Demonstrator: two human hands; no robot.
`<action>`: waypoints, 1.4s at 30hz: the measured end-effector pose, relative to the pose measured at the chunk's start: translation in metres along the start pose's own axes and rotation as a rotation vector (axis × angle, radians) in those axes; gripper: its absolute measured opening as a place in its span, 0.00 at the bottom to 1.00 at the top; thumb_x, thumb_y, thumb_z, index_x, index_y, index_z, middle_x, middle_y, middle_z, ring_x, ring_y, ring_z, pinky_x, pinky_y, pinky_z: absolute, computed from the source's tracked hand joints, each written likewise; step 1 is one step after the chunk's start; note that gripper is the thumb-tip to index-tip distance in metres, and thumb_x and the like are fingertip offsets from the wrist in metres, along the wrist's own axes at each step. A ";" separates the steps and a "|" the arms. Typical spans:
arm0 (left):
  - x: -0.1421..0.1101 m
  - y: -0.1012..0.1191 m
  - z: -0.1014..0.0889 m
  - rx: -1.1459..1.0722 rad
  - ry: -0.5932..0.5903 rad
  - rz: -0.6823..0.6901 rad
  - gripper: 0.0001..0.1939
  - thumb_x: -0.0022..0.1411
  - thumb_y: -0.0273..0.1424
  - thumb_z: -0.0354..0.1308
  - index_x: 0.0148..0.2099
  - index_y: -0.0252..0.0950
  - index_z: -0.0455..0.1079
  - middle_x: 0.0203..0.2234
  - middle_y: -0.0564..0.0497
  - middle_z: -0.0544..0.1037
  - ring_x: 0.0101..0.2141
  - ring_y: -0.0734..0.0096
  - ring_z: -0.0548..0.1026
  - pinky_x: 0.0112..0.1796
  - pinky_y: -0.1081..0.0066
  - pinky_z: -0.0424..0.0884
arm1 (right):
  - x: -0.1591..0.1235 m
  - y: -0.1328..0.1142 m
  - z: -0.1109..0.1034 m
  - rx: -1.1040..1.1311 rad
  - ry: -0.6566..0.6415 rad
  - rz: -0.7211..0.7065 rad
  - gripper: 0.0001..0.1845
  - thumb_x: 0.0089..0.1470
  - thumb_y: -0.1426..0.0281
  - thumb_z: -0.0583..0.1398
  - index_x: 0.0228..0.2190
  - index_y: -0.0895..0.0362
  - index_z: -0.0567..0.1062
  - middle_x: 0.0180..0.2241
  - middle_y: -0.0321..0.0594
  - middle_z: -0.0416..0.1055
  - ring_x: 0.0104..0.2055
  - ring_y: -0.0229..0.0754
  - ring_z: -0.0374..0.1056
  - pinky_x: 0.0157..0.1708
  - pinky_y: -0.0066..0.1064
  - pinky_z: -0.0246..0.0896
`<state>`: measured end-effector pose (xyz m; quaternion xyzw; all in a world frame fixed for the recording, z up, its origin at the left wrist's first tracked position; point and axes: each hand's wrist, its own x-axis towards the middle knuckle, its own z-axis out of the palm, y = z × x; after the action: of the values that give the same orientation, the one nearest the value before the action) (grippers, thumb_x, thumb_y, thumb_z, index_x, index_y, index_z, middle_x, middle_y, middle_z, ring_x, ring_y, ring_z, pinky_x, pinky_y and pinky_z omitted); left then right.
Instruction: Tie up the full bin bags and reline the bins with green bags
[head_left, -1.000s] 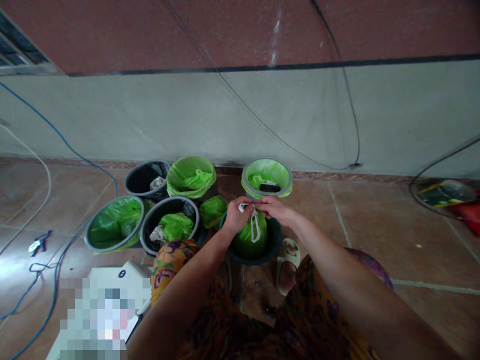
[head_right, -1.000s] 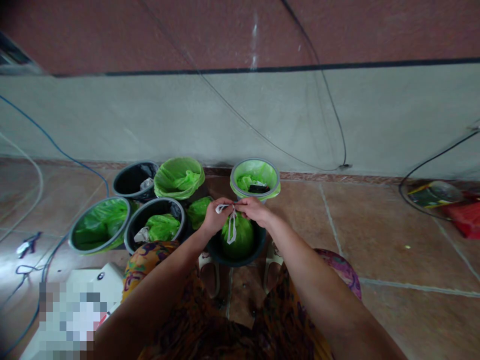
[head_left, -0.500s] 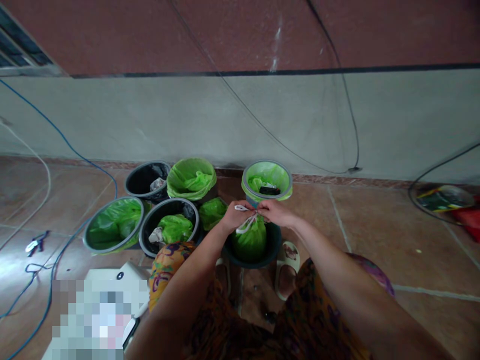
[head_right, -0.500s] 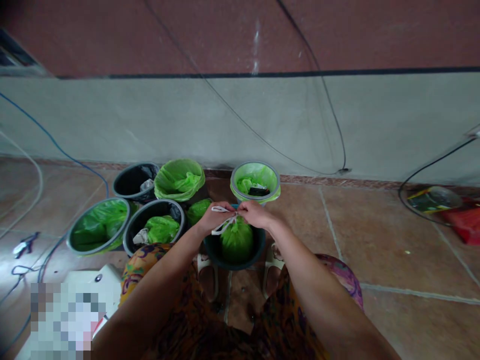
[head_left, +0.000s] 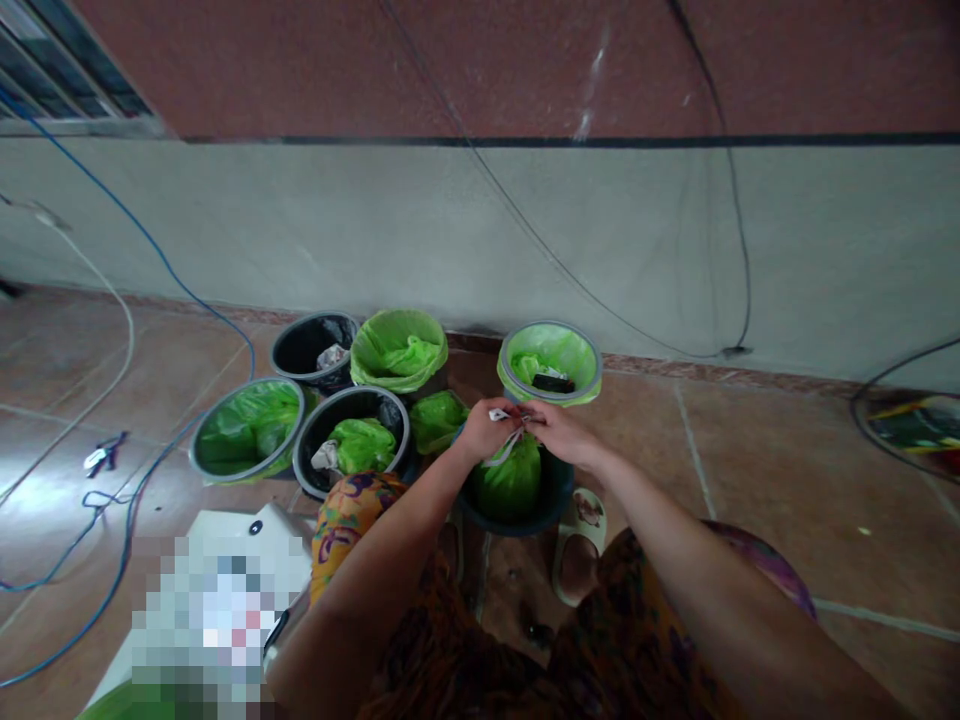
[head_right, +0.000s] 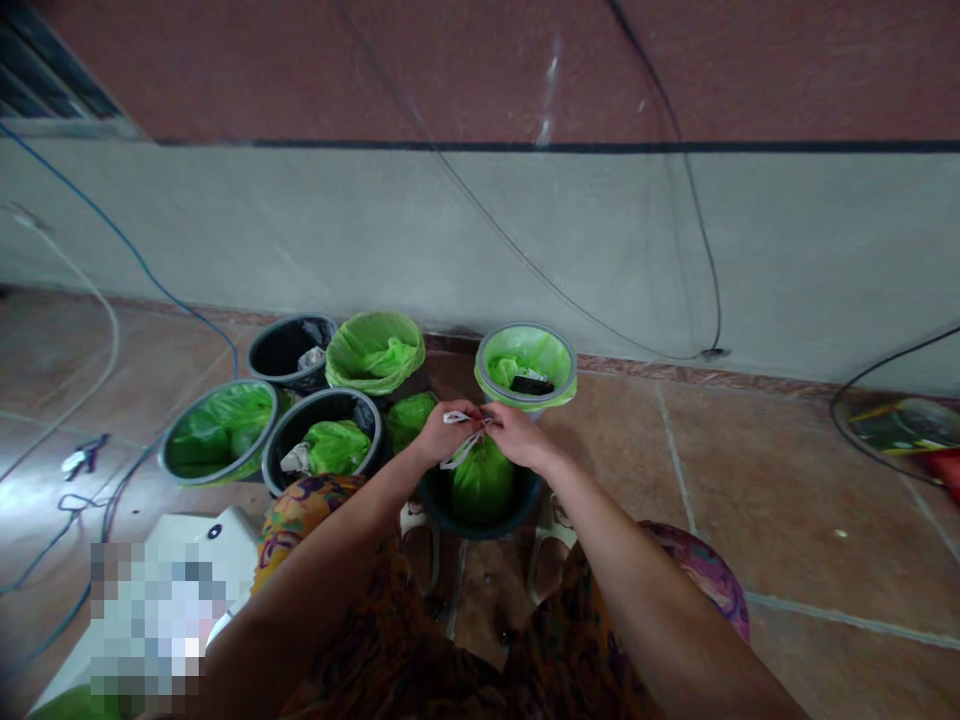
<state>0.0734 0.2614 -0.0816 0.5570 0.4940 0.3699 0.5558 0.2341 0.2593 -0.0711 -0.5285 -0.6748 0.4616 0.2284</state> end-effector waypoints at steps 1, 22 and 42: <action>0.000 0.000 0.001 0.004 0.016 0.004 0.03 0.50 0.27 0.61 0.27 0.32 0.70 0.18 0.56 0.74 0.21 0.80 0.69 0.25 0.78 0.64 | 0.000 0.001 0.001 0.052 -0.001 0.011 0.17 0.54 0.77 0.56 0.46 0.59 0.75 0.41 0.43 0.78 0.42 0.41 0.74 0.47 0.35 0.65; 0.008 -0.004 0.005 0.398 0.034 -0.077 0.06 0.54 0.29 0.62 0.32 0.30 0.76 0.26 0.50 0.78 0.28 0.77 0.71 0.32 0.76 0.67 | -0.006 -0.015 -0.003 -0.867 0.114 0.058 0.15 0.59 0.73 0.52 0.41 0.60 0.78 0.37 0.50 0.77 0.42 0.49 0.72 0.44 0.36 0.62; 0.007 -0.018 -0.008 0.467 0.017 -0.135 0.07 0.51 0.21 0.54 0.26 0.33 0.72 0.19 0.54 0.72 0.23 0.76 0.67 0.27 0.76 0.63 | -0.006 0.006 -0.008 -0.756 0.047 0.210 0.25 0.55 0.74 0.55 0.55 0.57 0.69 0.51 0.49 0.73 0.52 0.49 0.70 0.50 0.34 0.62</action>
<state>0.0651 0.2686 -0.0993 0.6329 0.6071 0.2123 0.4310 0.2456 0.2574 -0.0713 -0.6519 -0.7342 0.1893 -0.0155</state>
